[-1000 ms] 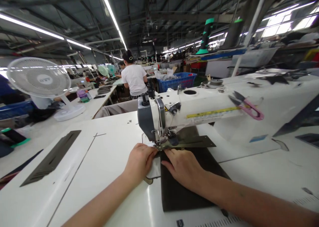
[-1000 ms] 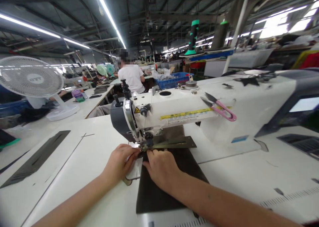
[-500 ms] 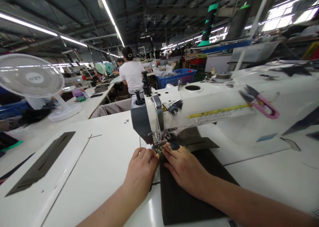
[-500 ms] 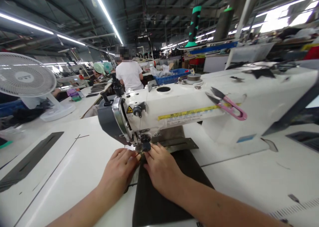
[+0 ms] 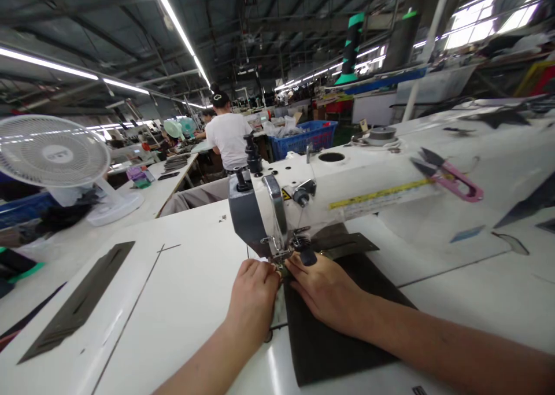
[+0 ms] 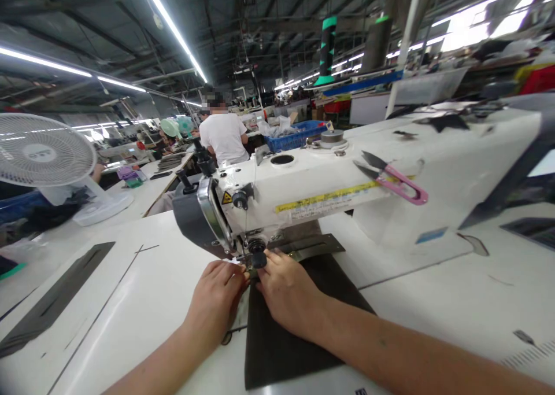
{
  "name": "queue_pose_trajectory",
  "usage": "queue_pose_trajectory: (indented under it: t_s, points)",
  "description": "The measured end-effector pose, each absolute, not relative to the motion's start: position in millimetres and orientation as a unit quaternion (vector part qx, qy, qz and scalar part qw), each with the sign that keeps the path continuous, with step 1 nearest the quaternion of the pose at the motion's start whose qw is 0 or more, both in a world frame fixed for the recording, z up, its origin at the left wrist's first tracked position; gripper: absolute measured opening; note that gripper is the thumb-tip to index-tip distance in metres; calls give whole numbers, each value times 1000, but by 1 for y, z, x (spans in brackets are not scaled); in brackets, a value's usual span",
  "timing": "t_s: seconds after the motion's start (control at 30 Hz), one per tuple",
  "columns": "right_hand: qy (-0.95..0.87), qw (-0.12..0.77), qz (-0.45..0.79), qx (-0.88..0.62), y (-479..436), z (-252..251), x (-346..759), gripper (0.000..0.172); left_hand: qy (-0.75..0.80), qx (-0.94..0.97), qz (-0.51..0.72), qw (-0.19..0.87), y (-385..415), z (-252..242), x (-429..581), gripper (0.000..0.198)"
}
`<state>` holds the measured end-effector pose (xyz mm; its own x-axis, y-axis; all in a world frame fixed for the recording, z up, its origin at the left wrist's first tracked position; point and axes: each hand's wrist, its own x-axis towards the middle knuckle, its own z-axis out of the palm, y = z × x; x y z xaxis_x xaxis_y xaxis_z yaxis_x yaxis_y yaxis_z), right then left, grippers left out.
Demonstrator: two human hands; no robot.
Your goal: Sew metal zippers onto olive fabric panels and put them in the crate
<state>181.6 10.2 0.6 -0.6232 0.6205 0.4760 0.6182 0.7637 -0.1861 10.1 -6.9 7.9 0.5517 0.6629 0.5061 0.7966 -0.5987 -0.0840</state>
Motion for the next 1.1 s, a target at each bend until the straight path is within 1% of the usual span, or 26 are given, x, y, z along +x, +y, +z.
queue_pose_trajectory:
  t_s: [0.13,0.3,0.4,0.6,0.73,0.8,0.93,0.97,1.03,1.1]
  points:
    - [-901,259,16,-348,11,1,180,25,-425,-863,-227,150,-6,7,9,11]
    - [-901,262,12,-345,11,4,180,28,-427,-862,-225,155,-6,6,9,11]
    - [-902,266,12,-340,11,3,180,26,-430,-862,-217,158,-5,5,9,11]
    - [-899,276,24,-340,11,1,178,26,-428,-856,-232,171,-5,3,8,16]
    - [-909,263,64,-318,18,4,186,25,-435,-851,-249,155,-5,0,8,12]
    - [-915,254,63,-308,26,6,201,26,-438,-849,-256,147,-3,0,8,10]
    - [-891,221,-26,-396,29,4,246,35,-429,-855,-270,106,-8,10,3,9]
    - [-882,211,-41,-419,22,3,256,33,-421,-860,-273,87,-14,15,1,11]
    - [-876,188,-34,-442,-2,4,267,24,-404,-870,-279,45,-30,25,-1,14]
    - [-886,164,15,-433,-34,8,266,23,-386,-879,-281,8,-51,34,0,16]
